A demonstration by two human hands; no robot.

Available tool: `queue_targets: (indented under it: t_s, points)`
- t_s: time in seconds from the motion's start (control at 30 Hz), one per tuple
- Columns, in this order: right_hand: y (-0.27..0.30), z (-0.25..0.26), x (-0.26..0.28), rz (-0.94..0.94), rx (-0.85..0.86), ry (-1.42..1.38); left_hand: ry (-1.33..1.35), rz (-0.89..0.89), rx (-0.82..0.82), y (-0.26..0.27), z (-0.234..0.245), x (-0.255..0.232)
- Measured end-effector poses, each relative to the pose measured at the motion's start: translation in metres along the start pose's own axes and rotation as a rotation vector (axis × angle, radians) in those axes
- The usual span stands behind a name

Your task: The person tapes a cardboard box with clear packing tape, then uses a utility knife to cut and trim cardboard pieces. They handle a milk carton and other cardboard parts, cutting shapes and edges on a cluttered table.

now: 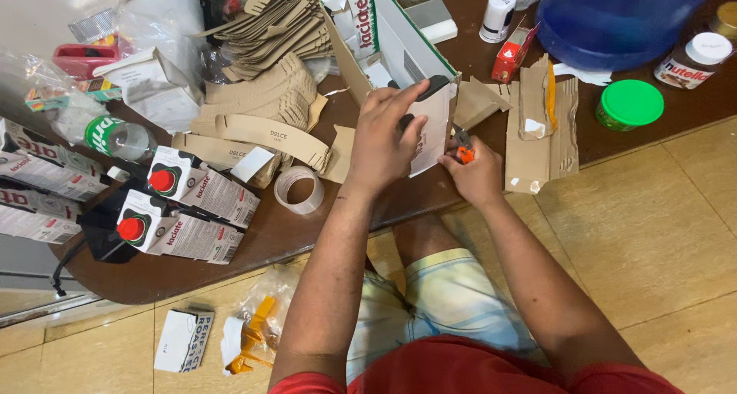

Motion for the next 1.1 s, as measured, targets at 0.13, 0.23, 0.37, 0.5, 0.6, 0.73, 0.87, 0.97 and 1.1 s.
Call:
queue_targets:
  t_s: [0.13, 0.23, 0.37, 0.5, 0.6, 0.73, 0.87, 0.97, 1.1]
  points:
    - [-0.0002, 0.0018, 0.0032, 0.016, -0.011, -0.009, -0.009, 0.006, 0.0, -0.0008, -0.0004, -0.0007]
    - [0.0001, 0.0015, 0.0041, -0.004, 0.001, -0.012, -0.019, 0.025, 0.006, -0.0006, -0.0005, -0.002]
    - [0.0007, 0.0021, 0.0037, -0.015, 0.006, -0.039, -0.023, 0.031, 0.005, -0.0005, -0.0008, -0.0036]
    - [0.0003, 0.0024, 0.0038, -0.006, 0.009, -0.021, -0.031, 0.039, 0.006, -0.0008, -0.0005, -0.0032]
    - [0.0003, 0.0022, 0.0033, -0.02, 0.022, 0.001, -0.025, 0.025, 0.002, 0.0, -0.0009, -0.0034]
    - [-0.0005, 0.002, 0.0035, -0.029, 0.019, -0.023, -0.021, 0.035, 0.001, -0.0001, -0.0008, -0.0029]
    - [0.0, 0.002, 0.003, -0.012, 0.016, -0.009, -0.017, 0.029, 0.003, -0.0001, -0.0008, -0.0022]
    - [-0.0002, 0.0021, 0.0029, -0.016, 0.021, -0.019, -0.001, 0.018, -0.002, -0.0002, -0.0003, -0.002]
    - [-0.0001, 0.0027, 0.005, -0.02, 0.026, -0.048, -0.007, 0.027, -0.004, 0.0, -0.0002, -0.0022]
Point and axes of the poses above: each hand's wrist, its own y-axis away from the middle knuckle, its own z-axis out of the back of the hand, x = y × z, the point moved 3 cm from there along -y, towards the middle knuckle, and after that the axes turned 11 degrees about y, right-handed, at the moved point
